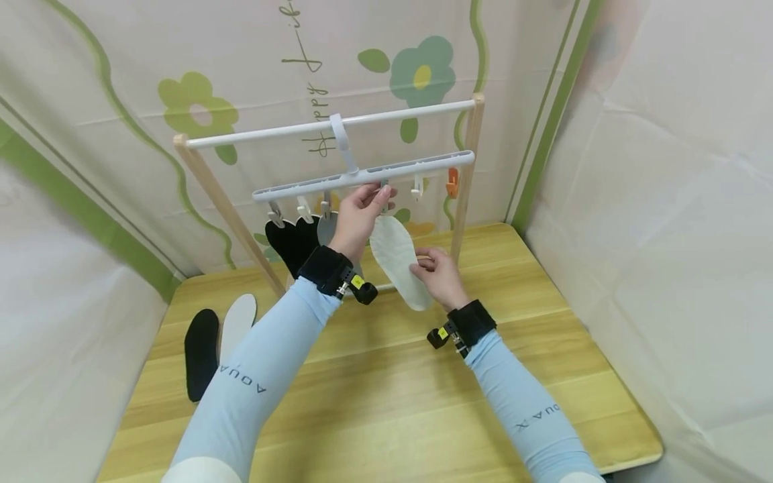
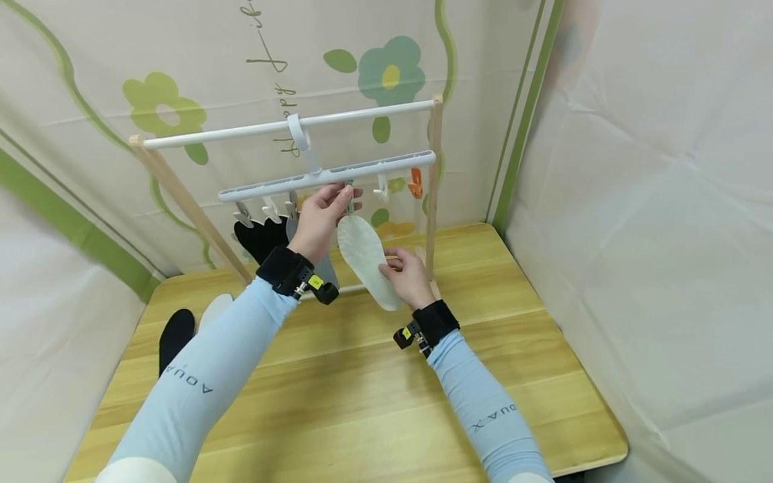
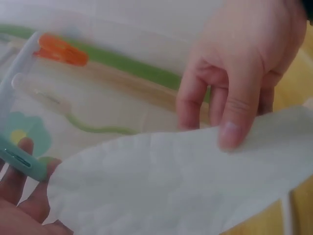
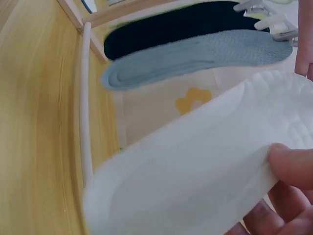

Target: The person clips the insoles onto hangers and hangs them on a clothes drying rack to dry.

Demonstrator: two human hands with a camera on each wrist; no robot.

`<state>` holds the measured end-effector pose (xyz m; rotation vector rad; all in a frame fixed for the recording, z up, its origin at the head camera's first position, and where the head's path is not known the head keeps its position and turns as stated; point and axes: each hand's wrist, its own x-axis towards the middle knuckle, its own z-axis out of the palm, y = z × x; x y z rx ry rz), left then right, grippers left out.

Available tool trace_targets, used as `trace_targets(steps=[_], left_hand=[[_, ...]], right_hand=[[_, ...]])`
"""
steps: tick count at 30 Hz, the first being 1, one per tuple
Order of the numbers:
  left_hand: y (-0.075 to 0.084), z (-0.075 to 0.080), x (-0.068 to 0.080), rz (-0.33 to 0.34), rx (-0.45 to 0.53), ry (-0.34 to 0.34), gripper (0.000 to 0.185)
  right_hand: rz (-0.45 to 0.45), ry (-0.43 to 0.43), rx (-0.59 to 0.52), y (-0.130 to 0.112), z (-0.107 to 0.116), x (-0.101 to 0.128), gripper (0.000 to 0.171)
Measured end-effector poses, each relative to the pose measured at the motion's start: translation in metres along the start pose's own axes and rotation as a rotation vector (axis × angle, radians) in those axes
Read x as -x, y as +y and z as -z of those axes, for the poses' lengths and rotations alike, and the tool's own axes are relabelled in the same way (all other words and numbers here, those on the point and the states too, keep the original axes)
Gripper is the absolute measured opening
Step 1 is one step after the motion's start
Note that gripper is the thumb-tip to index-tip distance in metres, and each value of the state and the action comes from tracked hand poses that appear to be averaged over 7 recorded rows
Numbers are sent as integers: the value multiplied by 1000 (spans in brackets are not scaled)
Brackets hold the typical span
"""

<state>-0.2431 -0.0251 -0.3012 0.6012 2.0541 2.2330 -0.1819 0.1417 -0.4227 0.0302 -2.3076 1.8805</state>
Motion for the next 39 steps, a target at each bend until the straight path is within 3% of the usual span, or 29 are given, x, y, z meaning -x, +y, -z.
trace_targets(steps=[18, 26, 39], left_hand=[[3, 14, 4, -6, -16, -166, 35], [1, 15, 6, -38, -30, -165, 32], [2, 8, 10, 5, -3, -84, 37]], right_hand=[[153, 38, 49, -2, -2, 14, 18], [173, 60, 114, -4, -2, 17, 16], [157, 70, 87, -1, -3, 20, 16]])
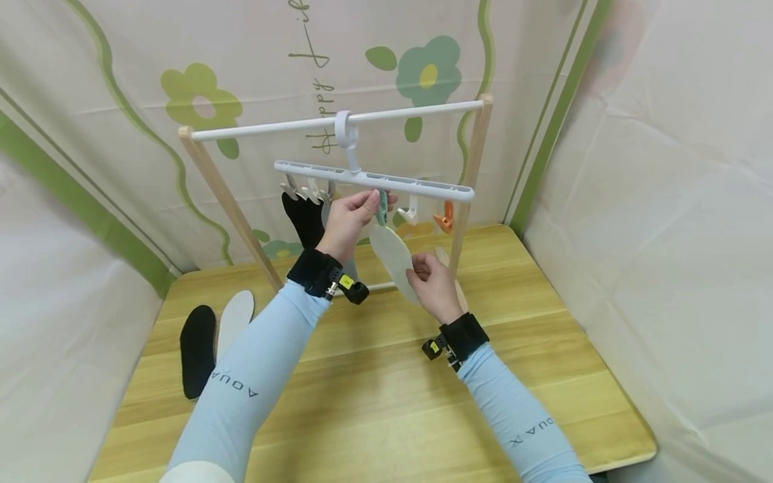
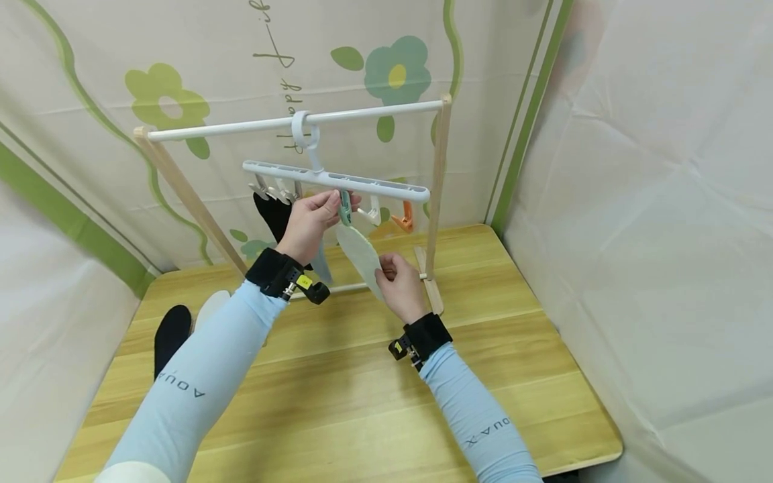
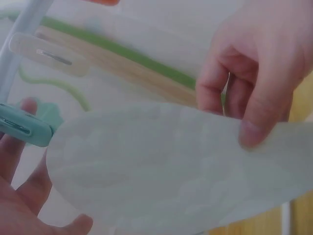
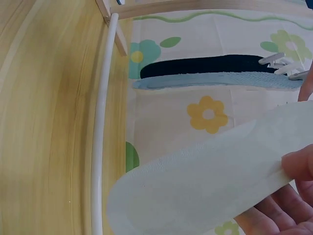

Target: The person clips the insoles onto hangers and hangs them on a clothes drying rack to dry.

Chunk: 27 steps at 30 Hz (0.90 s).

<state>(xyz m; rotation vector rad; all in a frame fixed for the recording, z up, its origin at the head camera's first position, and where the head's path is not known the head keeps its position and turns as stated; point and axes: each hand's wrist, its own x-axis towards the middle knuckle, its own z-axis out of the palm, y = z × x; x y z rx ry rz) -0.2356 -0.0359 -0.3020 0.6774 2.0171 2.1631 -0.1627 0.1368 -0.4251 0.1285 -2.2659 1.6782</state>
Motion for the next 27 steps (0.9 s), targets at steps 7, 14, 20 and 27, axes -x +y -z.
trace_targets(steps=[7, 14, 20, 27], left_hand=[[1, -2, 0, 21, 7, 19, 39], [1, -5, -1, 24, 41, 43, 43], [1, -6, 0, 41, 67, 85, 40], [0, -8, -2, 42, 89, 90, 39]], right_hand=[[-2, 0, -10, -1, 1, 0, 16], [-25, 2, 5, -2, 1, 0, 16], [-41, -3, 11, -2, -1, -2, 18], [-35, 5, 13, -4, -1, -3, 17]])
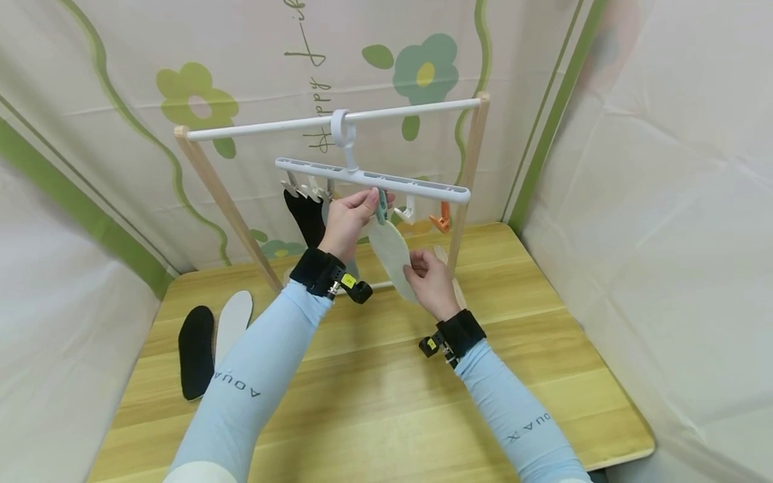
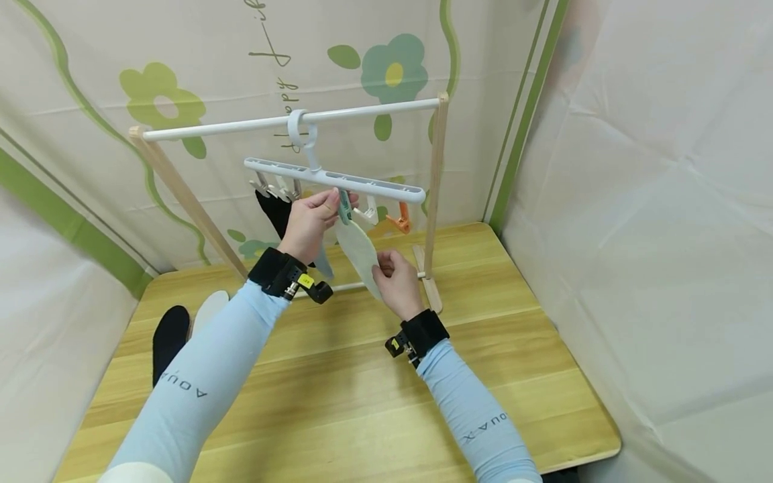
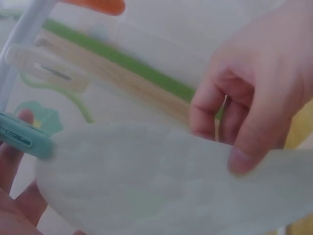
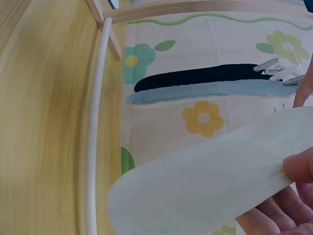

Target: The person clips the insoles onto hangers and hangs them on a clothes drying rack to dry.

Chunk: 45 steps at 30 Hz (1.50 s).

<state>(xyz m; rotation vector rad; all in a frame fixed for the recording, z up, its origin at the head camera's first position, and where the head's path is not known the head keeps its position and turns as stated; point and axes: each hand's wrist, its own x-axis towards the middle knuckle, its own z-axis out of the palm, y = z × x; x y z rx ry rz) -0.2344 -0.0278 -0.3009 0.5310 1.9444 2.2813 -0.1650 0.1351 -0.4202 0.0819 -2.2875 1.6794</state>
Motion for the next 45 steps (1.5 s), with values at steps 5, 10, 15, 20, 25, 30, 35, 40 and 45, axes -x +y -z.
trace_targets(steps=[5, 10, 15, 20, 25, 30, 35, 40, 45], left_hand=[[-1, -1, -1, -9, -5, 2, 38], [0, -1, -1, -8, 11, 8, 37], [1, -2, -1, 1, -3, 2, 43], [0, -2, -2, -10, -21, -3, 43], [-1, -3, -2, -29, -45, -20, 38], [-2, -3, -1, -34, -65, -36, 39], [-1, -2, -1, -45, -95, -57, 39], [-2, -2, -3, -58, -144, -86, 38], [-3, -2, -7, -59, -171, -97, 39]], right_hand=[[11, 0, 10, -2, 0, -2, 20], [23, 2, 13, -5, -1, -4, 23], [24, -7, 1, -6, -2, -6, 23], [24, -16, -17, -5, -3, -8, 23], [14, -24, -37, -5, -3, -11, 23], [3, -35, -49, -4, -2, -14, 23], [-30, -76, -28, -5, -1, -18, 27], [-53, -127, 14, -4, 2, -24, 32], [-60, -143, 44, -2, 7, -29, 36]])
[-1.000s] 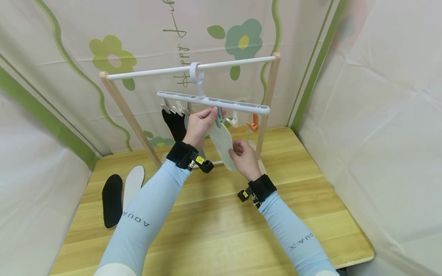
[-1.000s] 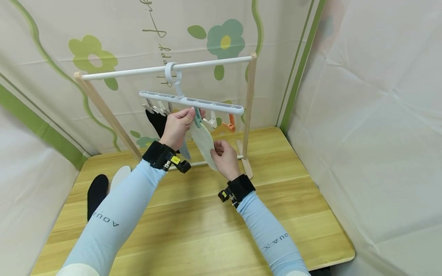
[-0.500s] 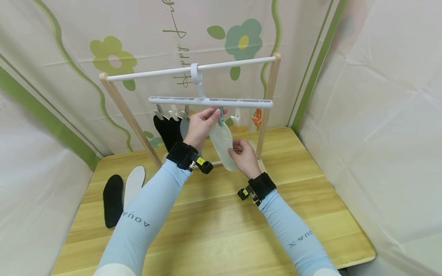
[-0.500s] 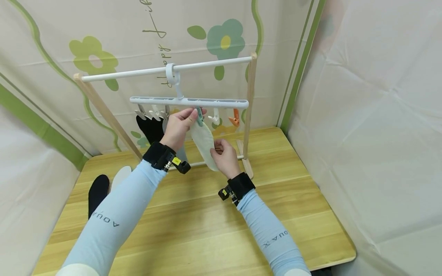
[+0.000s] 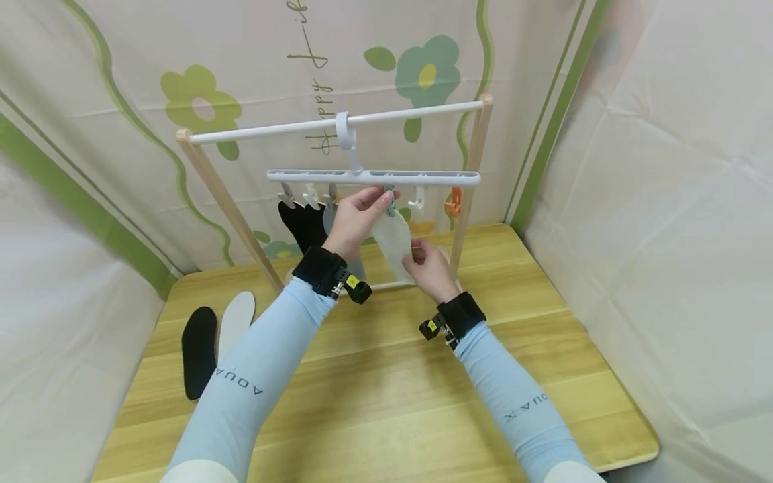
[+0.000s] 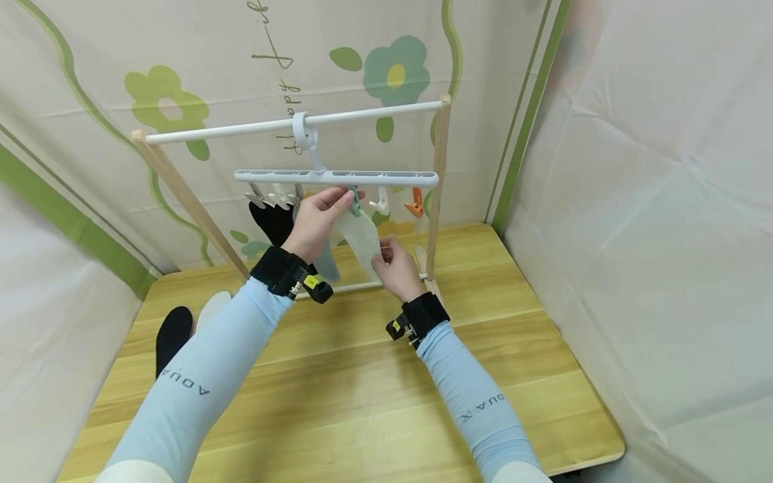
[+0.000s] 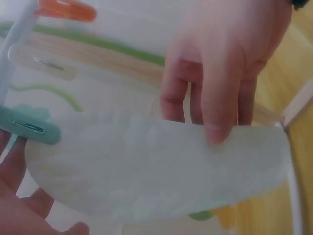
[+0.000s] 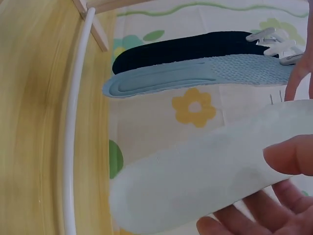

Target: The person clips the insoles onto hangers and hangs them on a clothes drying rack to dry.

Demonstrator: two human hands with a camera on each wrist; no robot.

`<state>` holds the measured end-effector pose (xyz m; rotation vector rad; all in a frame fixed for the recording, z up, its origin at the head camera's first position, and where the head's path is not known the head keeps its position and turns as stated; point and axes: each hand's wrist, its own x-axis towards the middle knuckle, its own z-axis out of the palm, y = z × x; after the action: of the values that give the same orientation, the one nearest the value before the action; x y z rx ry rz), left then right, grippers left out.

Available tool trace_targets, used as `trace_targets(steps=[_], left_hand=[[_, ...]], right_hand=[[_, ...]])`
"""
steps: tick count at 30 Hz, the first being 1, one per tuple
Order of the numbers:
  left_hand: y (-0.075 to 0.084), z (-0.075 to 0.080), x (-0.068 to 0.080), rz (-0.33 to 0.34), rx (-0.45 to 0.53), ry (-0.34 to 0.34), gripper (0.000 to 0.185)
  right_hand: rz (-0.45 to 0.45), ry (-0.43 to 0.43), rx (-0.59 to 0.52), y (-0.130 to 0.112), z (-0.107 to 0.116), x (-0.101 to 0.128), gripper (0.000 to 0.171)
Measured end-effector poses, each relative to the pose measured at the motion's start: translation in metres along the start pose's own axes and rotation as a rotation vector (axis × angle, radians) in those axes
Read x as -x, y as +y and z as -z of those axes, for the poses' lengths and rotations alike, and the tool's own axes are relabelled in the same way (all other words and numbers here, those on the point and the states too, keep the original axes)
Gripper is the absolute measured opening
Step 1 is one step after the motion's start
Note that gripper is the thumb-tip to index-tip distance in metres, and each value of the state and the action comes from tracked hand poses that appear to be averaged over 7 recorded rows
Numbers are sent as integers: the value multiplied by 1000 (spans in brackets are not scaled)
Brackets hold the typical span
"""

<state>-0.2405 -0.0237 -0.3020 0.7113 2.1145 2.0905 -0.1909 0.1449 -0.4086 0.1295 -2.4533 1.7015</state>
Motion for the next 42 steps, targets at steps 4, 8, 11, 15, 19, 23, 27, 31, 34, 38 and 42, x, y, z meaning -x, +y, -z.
trace_targets(steps=[4, 8, 11, 15, 19, 23, 27, 31, 34, 38, 42], left_hand=[[-1, -2, -3, -8, 0, -1, 41], [-1, -3, -6, -15, -20, 8, 44], [-2, -2, -8, -13, -42, 25, 44], [-3, 0, -10, -18, -95, 53, 44], [-4, 2, -12, -20, -148, 71, 44], [-5, 3, -14, -4, -166, 72, 46], [-6, 3, -15, 8, -172, 75, 48], [-6, 4, -15, 1, -178, 71, 48], [-5, 3, -14, -9, -184, 65, 47], [-5, 2, -15, -24, -191, 65, 48], [-3, 0, -13, -19, -207, 79, 49]], right_hand=[[-20, 1, -4, 2, 7, -1, 43], [-50, -7, -12, 4, 14, -2, 48], [-56, -18, -15, 6, 16, -1, 47], [-44, -27, -11, 9, 15, 1, 44], [-28, -31, 5, 10, 13, 6, 41], [-26, -36, 3, 13, 11, 10, 40], [-41, -47, -8, 16, 10, 15, 41], [-60, -54, 2, 17, 11, 20, 40], [-67, -58, -5, 18, 12, 23, 41], [-65, -56, -18, 20, 14, 24, 42], [-63, -45, -28, 20, 16, 26, 42]])
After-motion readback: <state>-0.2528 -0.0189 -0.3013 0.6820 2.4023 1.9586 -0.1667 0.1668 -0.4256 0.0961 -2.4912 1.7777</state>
